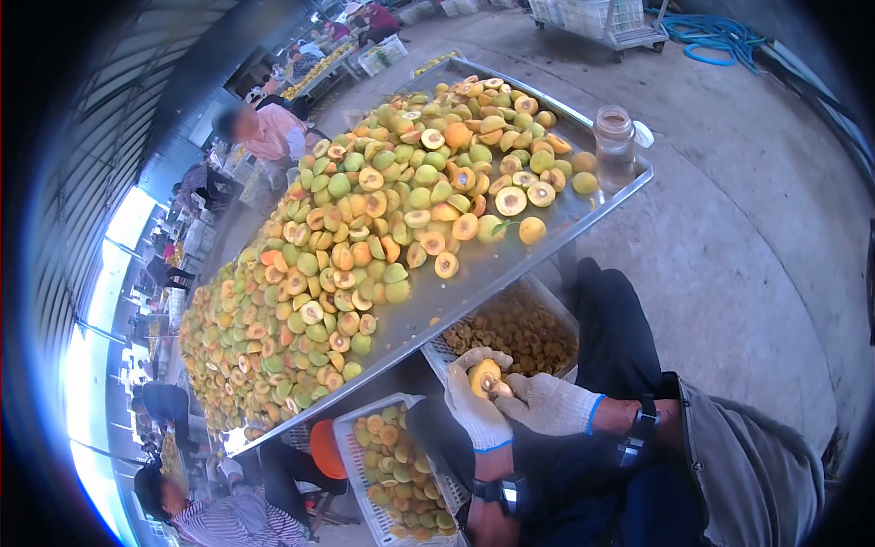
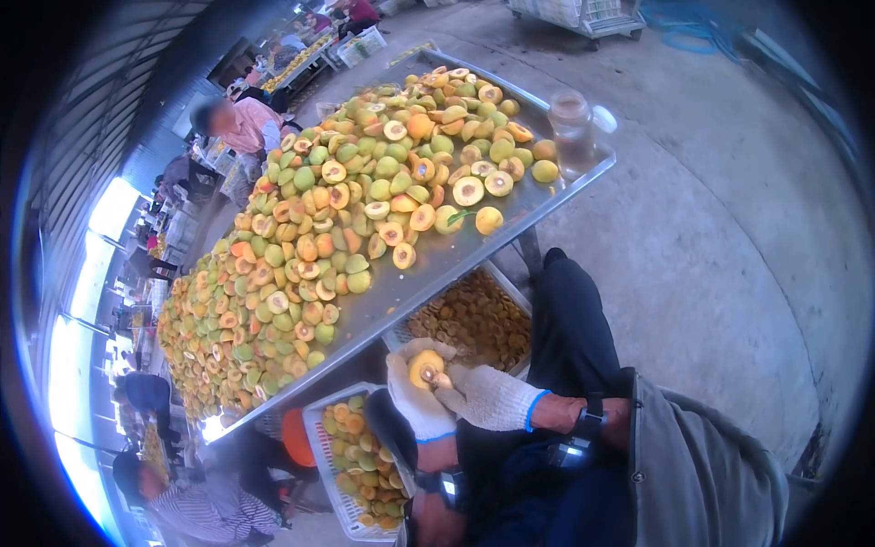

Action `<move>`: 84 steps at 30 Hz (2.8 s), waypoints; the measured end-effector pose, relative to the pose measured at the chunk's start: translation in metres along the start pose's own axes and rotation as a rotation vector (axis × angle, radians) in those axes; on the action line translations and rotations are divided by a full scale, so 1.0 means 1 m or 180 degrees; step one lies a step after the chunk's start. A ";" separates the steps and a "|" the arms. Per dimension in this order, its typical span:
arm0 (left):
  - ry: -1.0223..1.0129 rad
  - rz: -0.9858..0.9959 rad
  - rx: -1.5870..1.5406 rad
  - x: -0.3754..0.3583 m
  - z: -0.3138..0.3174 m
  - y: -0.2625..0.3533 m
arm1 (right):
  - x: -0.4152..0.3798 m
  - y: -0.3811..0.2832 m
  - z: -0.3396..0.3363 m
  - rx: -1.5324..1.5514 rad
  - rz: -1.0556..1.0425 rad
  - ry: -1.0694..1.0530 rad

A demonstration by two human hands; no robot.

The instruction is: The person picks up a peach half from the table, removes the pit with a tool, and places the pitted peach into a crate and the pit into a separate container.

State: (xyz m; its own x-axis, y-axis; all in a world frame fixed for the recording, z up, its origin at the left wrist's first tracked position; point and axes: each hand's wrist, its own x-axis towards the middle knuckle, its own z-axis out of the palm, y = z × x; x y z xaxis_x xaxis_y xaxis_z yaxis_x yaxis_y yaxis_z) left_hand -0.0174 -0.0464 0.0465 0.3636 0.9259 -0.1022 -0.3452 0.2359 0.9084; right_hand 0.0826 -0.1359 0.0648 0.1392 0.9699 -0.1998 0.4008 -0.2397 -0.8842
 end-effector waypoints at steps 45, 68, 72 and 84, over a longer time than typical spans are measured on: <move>-0.0302 0.0010 -0.0298 0.016 -0.006 -0.016 | 0.008 0.023 -0.009 0.1266 0.0346 -0.0554; 0.0113 -0.1012 -0.0271 0.028 -0.003 -0.021 | 0.013 0.047 0.001 0.2837 0.1231 -0.1253; -0.0184 -0.0642 -0.0078 0.029 -0.012 -0.029 | 0.014 0.048 -0.002 0.3056 0.1222 -0.1332; -0.0227 -0.0751 -0.0595 0.034 -0.009 -0.040 | 0.018 0.054 -0.004 0.3706 0.1413 -0.1540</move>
State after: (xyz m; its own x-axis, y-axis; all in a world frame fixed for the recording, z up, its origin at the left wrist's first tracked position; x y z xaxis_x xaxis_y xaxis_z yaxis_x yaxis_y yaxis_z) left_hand 0.0006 -0.0213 0.0031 0.5101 0.8177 -0.2667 -0.3948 0.4980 0.7721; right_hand 0.1103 -0.1316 0.0149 -0.3742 0.7954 -0.4767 -0.6291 -0.5954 -0.4997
